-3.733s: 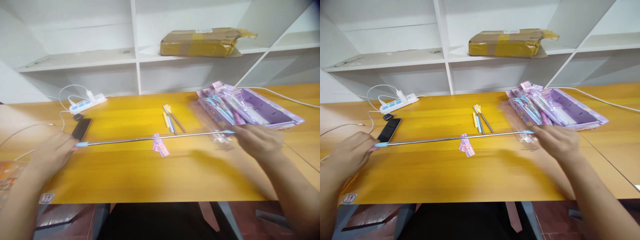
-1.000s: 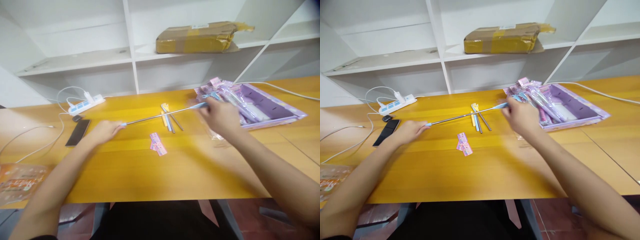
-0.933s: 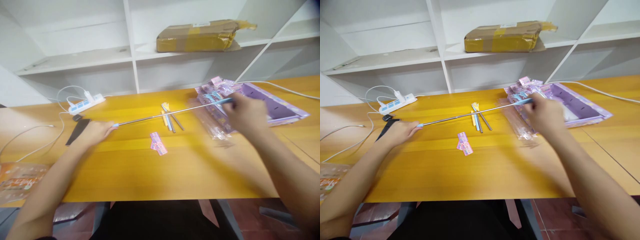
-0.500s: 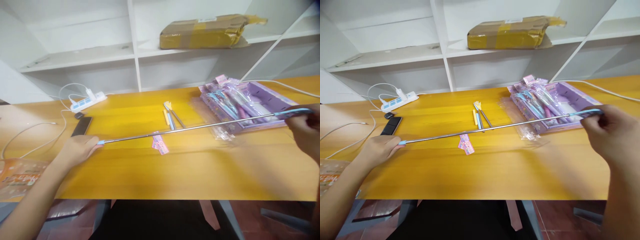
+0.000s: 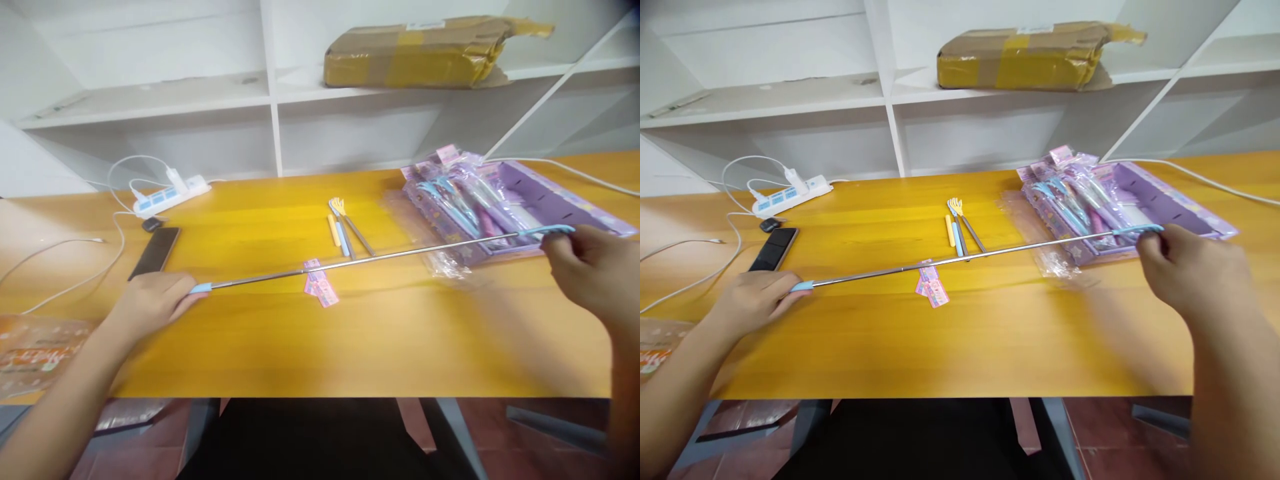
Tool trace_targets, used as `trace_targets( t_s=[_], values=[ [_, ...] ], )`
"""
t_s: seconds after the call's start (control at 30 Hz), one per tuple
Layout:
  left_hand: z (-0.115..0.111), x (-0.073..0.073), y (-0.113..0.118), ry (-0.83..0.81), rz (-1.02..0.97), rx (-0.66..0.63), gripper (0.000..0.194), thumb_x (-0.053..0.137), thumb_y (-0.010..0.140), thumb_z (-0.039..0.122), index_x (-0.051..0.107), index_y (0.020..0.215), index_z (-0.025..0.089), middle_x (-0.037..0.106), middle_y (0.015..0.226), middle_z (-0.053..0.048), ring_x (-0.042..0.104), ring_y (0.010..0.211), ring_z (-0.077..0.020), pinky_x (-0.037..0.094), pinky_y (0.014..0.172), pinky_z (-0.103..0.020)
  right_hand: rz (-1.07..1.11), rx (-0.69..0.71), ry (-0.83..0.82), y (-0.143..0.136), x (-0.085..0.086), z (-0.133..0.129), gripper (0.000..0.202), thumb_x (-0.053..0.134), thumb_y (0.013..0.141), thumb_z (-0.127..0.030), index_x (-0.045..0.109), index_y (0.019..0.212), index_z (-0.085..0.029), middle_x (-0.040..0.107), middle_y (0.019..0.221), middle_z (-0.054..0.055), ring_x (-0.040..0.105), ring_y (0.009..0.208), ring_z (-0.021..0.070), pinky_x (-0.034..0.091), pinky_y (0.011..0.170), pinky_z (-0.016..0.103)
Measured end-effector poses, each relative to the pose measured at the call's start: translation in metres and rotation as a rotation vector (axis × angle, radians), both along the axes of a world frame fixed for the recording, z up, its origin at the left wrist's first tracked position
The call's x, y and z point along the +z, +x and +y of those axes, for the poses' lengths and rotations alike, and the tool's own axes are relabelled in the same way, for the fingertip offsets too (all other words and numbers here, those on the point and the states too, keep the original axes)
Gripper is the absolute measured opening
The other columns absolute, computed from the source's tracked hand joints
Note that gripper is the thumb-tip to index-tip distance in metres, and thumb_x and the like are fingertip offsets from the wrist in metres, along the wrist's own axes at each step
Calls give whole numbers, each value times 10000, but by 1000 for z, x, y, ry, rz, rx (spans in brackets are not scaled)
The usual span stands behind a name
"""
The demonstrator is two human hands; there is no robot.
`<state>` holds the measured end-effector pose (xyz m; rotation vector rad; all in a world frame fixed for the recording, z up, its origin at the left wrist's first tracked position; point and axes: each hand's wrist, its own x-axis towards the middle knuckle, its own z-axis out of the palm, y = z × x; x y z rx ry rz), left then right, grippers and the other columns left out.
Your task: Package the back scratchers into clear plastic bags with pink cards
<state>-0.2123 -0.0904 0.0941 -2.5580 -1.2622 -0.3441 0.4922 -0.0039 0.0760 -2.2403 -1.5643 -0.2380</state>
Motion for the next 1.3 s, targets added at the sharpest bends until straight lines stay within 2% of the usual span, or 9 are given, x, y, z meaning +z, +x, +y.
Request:
trace_targets(
  t_s=[0.13, 0.27, 0.43, 0.47, 0.63, 0.87, 1.1, 1.2, 1.3],
  values=[
    [18, 4, 19, 14, -39, -2, 324, 575, 1081, 435, 625, 815, 257, 601, 618, 9, 571, 547, -174, 362, 548, -330, 59, 30, -120, -26, 11, 13, 431, 620, 898, -283, 353, 560, -264, 392, 530, 27, 286, 546, 155, 265, 656, 426],
    [36, 1, 63, 7, -37, 23, 418, 506, 1111, 501, 642, 817, 237, 637, 631, -7, 588, 560, -173, 341, 554, -316, -24, 175, -179, -82, 13, 24, 312, 561, 953, -237, 403, 685, -265, 521, 628, 53, 381, 602, 188, 302, 676, 371],
    [57, -31, 128, -103, -128, 63, 498, 406, 1139, 540, 694, 906, 207, 718, 726, -39, 605, 582, -167, 314, 547, -301, -202, 462, -300, -184, 8, 21, 251, 437, 1101, -308, 634, 995, -194, 738, 859, 149, 611, 714, 235, 255, 677, 348],
    [59, -39, 138, -143, -142, 71, 509, 381, 1145, 534, 689, 911, 203, 716, 727, -41, 607, 585, -170, 321, 547, -303, -221, 445, -326, -204, 6, 16, 283, 407, 1114, -320, 641, 1037, -181, 752, 873, 155, 628, 701, 239, 233, 658, 347],
    [56, -68, 156, -327, -240, 60, 484, 371, 1154, 495, 648, 874, 214, 738, 776, -28, 665, 668, -171, 426, 626, -295, -221, 684, -417, -263, -20, -11, 313, 364, 1121, -295, 638, 1145, -145, 786, 936, 158, 707, 725, 256, 206, 602, 345],
    [54, -74, 148, -406, -327, 58, 422, 452, 1132, 487, 673, 887, 224, 734, 764, -10, 660, 672, -168, 437, 645, -289, -156, 756, -347, -261, -49, -17, 342, 344, 1129, -282, 649, 1116, -126, 782, 918, 157, 715, 744, 241, 180, 605, 346],
    [60, -69, 147, -468, -397, 71, 409, 442, 1125, 495, 643, 890, 227, 691, 764, 5, 650, 686, -167, 446, 674, -293, -99, 839, -211, -240, -25, -5, 442, 334, 1159, -409, 699, 1048, -186, 799, 937, 103, 674, 740, 207, 232, 634, 325],
    [62, -69, 147, -489, -422, 66, 406, 424, 1128, 491, 632, 901, 227, 667, 755, 10, 638, 678, -164, 436, 666, -292, -113, 672, -165, -215, -14, 12, 458, 371, 1135, -448, 709, 959, -194, 775, 896, 100, 662, 739, 212, 247, 632, 328],
    [63, -69, 147, -507, -454, 58, 403, 421, 1126, 497, 619, 904, 225, 640, 733, 17, 604, 646, -157, 415, 646, -289, -179, 386, -134, -179, -15, 37, 384, 438, 1098, -422, 727, 1098, -171, 763, 1103, 159, 684, 815, 247, 302, 650, 329]
  ],
)
